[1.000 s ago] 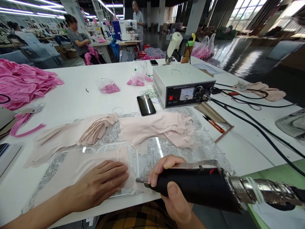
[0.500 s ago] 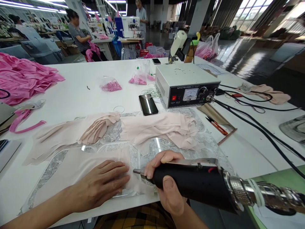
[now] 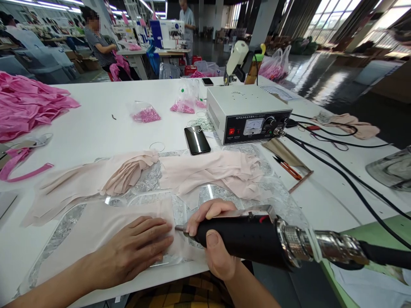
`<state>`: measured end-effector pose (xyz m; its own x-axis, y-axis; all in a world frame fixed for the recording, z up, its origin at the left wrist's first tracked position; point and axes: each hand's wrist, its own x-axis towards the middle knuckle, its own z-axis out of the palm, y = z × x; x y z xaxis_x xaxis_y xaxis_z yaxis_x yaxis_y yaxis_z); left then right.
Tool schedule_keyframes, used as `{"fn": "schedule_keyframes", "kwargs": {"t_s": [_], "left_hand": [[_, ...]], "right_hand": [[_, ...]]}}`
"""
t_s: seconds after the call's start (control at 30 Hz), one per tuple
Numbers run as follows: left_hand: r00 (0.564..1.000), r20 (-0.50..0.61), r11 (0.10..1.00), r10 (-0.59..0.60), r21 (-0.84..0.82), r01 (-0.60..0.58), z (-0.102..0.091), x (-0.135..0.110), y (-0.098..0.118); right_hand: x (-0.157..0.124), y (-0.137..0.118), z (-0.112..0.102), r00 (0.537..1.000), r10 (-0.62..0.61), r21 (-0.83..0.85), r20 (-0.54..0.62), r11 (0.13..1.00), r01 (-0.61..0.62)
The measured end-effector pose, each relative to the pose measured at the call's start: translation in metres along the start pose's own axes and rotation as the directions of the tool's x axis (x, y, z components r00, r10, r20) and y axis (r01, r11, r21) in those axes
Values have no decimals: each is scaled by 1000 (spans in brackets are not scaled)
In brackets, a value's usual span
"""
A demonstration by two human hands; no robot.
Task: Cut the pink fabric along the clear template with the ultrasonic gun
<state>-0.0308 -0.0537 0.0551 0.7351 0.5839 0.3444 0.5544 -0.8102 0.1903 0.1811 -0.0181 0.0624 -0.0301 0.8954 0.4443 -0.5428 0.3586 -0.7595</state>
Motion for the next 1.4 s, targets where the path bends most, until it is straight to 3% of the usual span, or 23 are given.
{"fn": "schedule_keyframes", "kwargs": {"t_s": [0.17,0.37,0.57,0.9,1.4], "left_hand": [[999,-15,997,43,58,-42,1,-1,-2],[998,-15,993,56,104,-54,-3,-2,1],[999,-33,994,43,101,-39,0,5,18],[997,-63,986,-51,154,61,16,-2,34],[994,14,951,-107,293,98,28,-2,50]], "right_hand": [[3,-1,-1,1000,-10,3,-3,1000,10],[-9,-32,-15,990,62,39,-125,998,-57],[-22,-47,-24,996,48,-68,-76,996,-53],[-35,-51,-31,992,118,-67,-37,990,-121],[-34,-50,-40,990,125,-52,66,991,-121]]}}
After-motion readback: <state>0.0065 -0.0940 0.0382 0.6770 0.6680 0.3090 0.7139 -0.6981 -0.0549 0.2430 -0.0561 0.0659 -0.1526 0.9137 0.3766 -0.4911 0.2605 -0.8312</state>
